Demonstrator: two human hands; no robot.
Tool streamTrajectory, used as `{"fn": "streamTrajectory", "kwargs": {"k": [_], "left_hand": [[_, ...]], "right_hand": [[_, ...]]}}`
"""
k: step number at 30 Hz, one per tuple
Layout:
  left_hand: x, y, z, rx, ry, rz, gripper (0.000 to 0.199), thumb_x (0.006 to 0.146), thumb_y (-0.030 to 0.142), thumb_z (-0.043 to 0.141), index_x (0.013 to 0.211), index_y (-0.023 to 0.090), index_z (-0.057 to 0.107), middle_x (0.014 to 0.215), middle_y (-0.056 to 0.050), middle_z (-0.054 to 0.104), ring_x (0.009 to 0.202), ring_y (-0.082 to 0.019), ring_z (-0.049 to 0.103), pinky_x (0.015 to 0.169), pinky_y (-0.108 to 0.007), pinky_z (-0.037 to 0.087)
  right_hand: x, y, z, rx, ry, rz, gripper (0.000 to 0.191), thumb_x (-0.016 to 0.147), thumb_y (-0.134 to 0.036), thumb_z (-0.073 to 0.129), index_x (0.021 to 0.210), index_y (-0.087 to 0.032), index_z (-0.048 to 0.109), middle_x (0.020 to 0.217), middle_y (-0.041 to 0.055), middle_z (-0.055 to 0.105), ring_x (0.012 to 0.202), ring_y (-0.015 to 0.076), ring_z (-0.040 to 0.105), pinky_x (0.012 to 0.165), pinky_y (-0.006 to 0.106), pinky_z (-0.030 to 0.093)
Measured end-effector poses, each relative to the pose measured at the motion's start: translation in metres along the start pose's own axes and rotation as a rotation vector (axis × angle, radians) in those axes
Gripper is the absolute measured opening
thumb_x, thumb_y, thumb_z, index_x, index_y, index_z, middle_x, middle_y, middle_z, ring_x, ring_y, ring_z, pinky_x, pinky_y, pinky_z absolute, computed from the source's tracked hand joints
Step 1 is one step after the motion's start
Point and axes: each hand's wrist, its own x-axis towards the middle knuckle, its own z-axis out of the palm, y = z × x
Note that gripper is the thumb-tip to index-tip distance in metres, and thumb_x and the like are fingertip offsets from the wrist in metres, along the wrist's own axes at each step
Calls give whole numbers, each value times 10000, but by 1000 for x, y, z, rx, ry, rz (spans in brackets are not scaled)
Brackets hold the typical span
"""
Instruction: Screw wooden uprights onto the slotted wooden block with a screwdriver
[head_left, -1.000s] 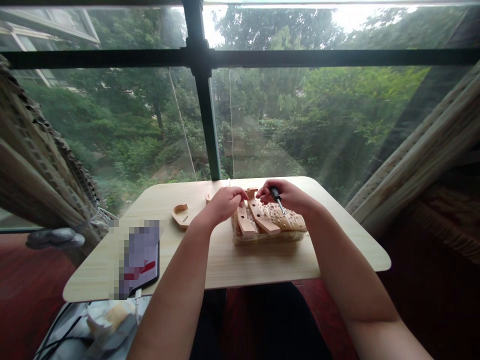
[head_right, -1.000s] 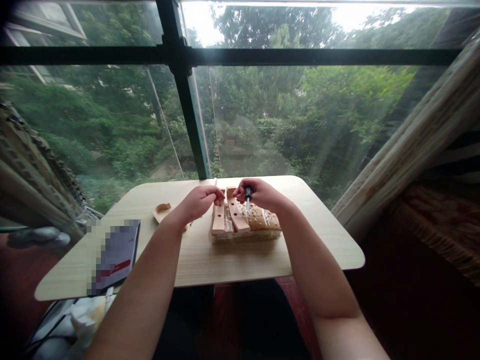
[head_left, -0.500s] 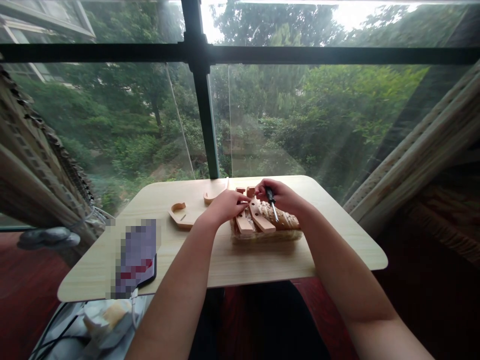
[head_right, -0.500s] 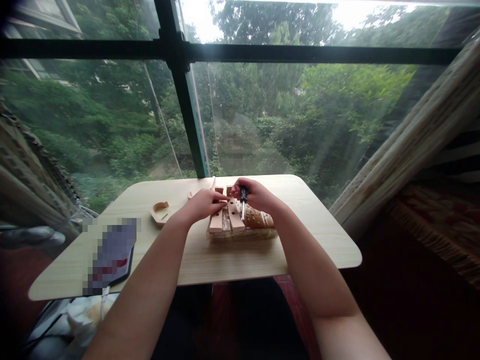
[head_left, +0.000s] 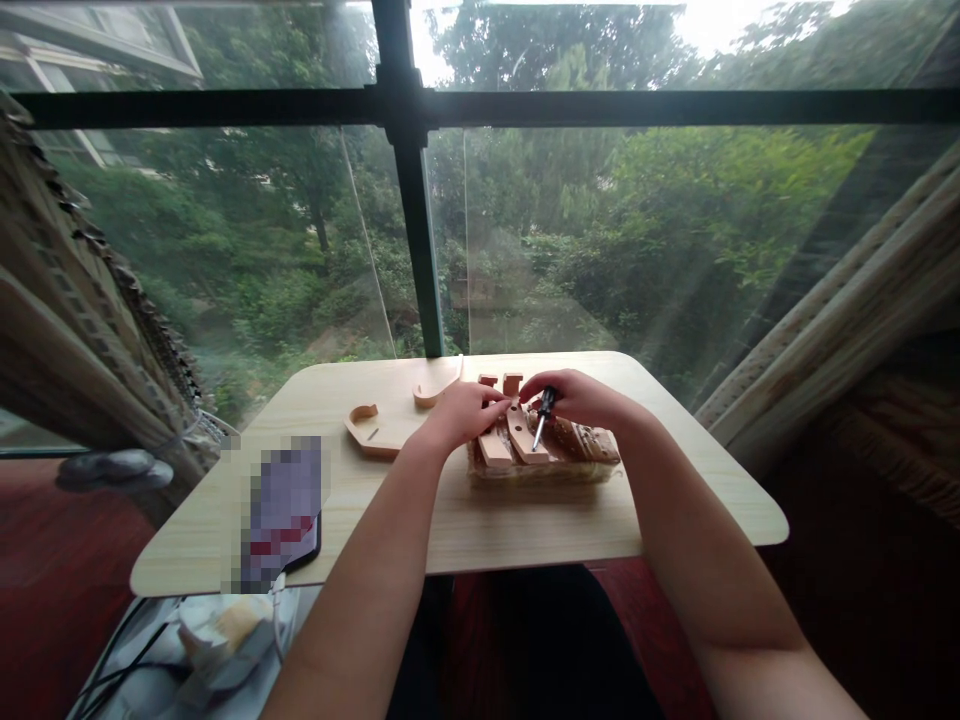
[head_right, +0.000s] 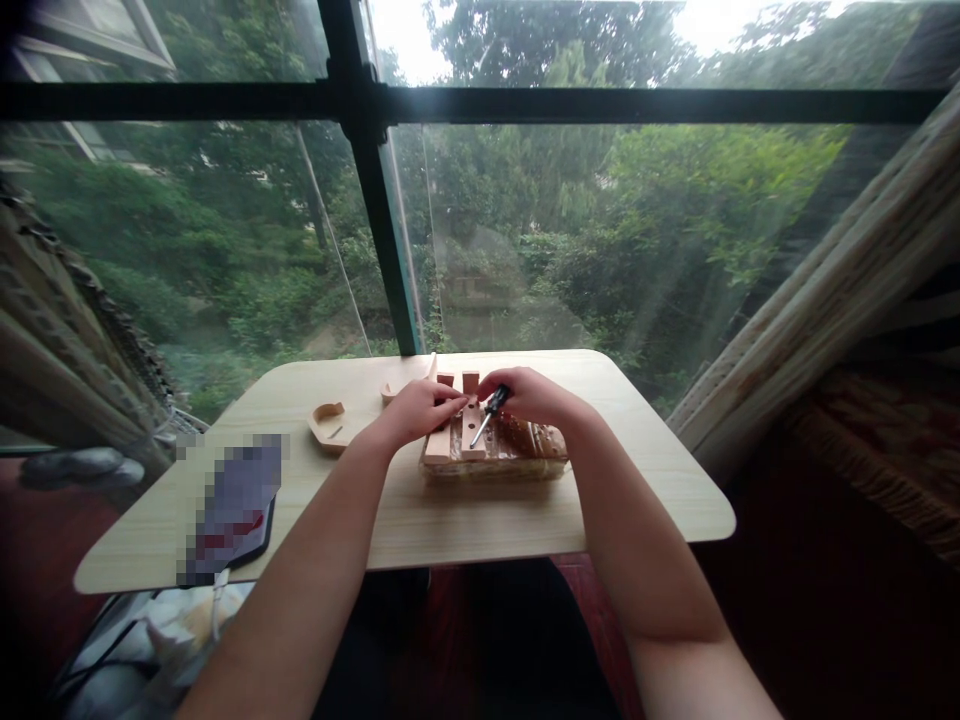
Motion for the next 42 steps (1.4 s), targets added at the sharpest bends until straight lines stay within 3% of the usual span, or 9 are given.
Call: {"fn": "streamTrajectory", "kwargs": {"k": [9,14,20,25,32,42], "left_hand": [[1,-3,5,-42,41,-35,324,824,413,643,983,185,809,831,-67,782,733,-167,642,649,-256,431],[-1,-2,4,-70,29,-34,389,806,504,643,964,190,810,800,-60,773,714,-167,631,624,-260,413],[-2,-4,6,-62,42,-49,369,793,481,672,973,189,809,828,-66,774,725,-169,638,641,-263,422],[-5,-1,5,-89,23,-68,366,817,461,653,1006,187,805,782,-61,763,691,-157,621,615,-252,402],[-8,-2,2,-124,-13,-18,476,789,534,653,1056,165,792,718,-54,741,651,-141,600,577,-238,372],[-10,0,1,-91,42,13,429,757,443,678,1055,157,794,706,-48,726,622,-124,563,573,-236,369]], "right_hand": [[-1,-3,3,-261,-5,-3,251,711,-59,583,846,-180,757,801,43,751,721,173,635,690,272,453],[0,1,3,-325,29,-134,356,674,0,596,865,-220,799,806,69,750,806,217,625,777,314,457],[1,8,-2,26,100,-190,258,693,-83,556,807,-199,757,839,52,726,793,181,632,764,308,476],[9,7,11,360,207,-172,159,681,-207,637,797,-182,744,789,39,720,733,171,624,704,308,482],[13,3,22,238,228,-273,73,697,-247,706,735,-206,753,778,51,716,722,174,631,705,308,487],[9,-1,21,90,167,-266,95,700,-198,665,725,-216,755,758,51,727,696,171,636,687,292,482]]}}
